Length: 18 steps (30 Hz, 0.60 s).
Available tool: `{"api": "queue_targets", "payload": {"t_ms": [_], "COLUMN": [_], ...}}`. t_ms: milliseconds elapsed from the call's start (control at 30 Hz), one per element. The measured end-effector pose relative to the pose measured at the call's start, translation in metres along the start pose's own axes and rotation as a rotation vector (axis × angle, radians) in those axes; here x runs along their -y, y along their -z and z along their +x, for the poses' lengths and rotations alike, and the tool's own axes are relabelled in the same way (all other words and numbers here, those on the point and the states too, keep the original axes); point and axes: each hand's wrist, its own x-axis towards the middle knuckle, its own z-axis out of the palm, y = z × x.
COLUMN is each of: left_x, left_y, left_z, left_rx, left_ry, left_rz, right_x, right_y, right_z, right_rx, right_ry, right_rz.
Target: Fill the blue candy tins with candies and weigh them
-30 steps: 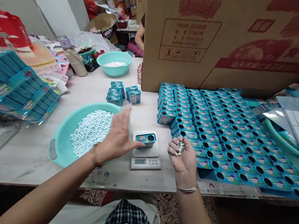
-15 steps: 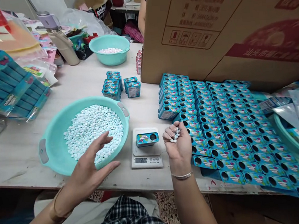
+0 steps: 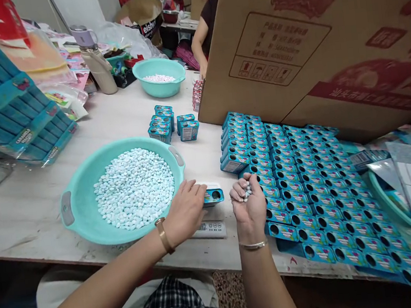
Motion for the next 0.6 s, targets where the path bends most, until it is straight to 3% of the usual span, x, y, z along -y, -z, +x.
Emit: {"api": "queue_targets", "payload": {"t_ms": [133,233,400,600], "left_x": [0.002,-0.01,-0.041,-0.035], "left_y": [-0.001,0.016,0.042,0.024], "left_z": [0.005,0.013,0.037,0.049], "left_rx": [-0.015,-0.065,-0.075,0.011], "left_ry": [0.006,-0.03,-0.159,-0.128], "left_rz": [0.034,-0.003,0.082,0.142], "right_x": [-0.005,-0.012,-0.016,-0.02], "right_y": [0.024,0.037,0.04,0.032], "right_z": [-0.001,0.0,0.007,0.008], "right_rx": [-0.16,-0.236,-0.217,-0.177], "right_ry": [-0.049,-0.075,-0.095,-0.154], "right_rz": [0.037,0.009,0.08,0.186]}}
